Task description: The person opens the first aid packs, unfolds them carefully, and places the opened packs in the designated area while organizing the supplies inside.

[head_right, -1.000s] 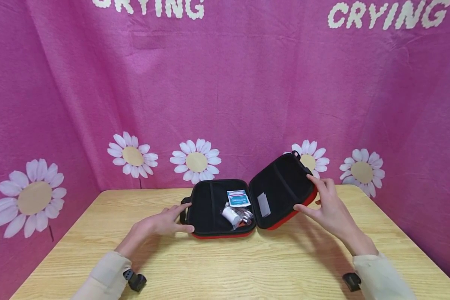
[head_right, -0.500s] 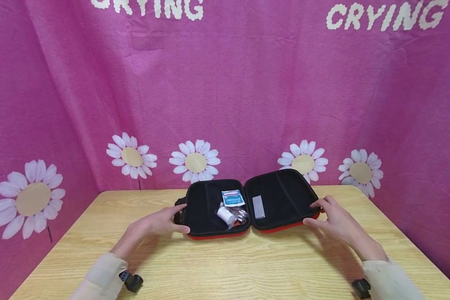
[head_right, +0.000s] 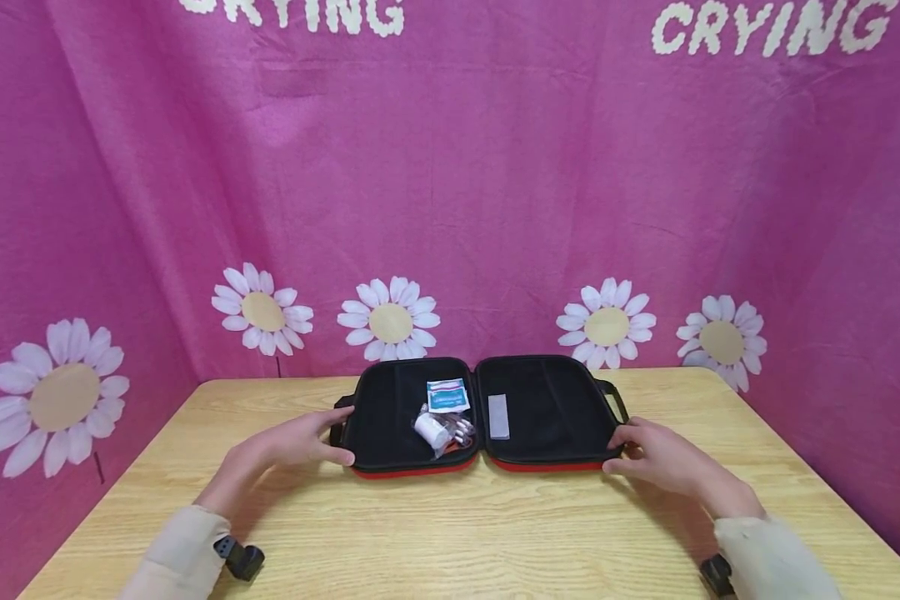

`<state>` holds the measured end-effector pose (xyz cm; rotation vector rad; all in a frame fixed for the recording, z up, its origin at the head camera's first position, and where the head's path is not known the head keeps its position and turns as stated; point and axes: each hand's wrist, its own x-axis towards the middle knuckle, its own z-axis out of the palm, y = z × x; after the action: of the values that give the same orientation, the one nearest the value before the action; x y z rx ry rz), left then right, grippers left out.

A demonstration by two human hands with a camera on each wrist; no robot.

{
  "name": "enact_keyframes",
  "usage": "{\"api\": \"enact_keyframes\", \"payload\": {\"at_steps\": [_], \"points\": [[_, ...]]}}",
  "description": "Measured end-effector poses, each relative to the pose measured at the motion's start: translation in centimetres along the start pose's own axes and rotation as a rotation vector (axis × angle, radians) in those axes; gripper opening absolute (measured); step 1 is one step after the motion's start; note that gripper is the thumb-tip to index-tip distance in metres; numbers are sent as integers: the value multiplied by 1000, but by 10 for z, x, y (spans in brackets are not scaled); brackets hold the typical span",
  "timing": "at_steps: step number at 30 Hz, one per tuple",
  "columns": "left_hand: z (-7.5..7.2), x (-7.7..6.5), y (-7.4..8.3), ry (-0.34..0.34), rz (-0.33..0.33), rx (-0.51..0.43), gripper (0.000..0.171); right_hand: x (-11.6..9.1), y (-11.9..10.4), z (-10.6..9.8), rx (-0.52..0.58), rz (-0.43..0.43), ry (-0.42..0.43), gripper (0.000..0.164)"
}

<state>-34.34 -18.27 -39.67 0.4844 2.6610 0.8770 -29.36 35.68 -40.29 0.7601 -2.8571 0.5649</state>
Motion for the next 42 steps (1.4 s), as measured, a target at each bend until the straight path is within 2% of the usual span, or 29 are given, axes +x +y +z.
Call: {"api": "enact_keyframes", "payload": {"at_steps": [6,14,27,31,34,38,42], "points": [[-8,-1,-3,-3,28,3,94,6,-1,-4,1,-11,-82,31],[-10,1,-5,-7,51,-4,91,9,-1,-5,-34,-36,-96,30],[-19,0,-11,-34,33,42,93,16,-7,-3,-7,-34,-158,34],[-22,0,-5,-34,25,76,91,20,-12,-4,15,-29,-166,34],[-24,0,0,-40,-4,92,90,21,-12,-4,39,-15,-177,34],[-26,-1,-1,-52,-14,108,89,21,-11,-5,63,-32,-207,34],[-25,-6,0,-46,-3,136,86,26,-16,-13,28,-14,-241,31]]}}
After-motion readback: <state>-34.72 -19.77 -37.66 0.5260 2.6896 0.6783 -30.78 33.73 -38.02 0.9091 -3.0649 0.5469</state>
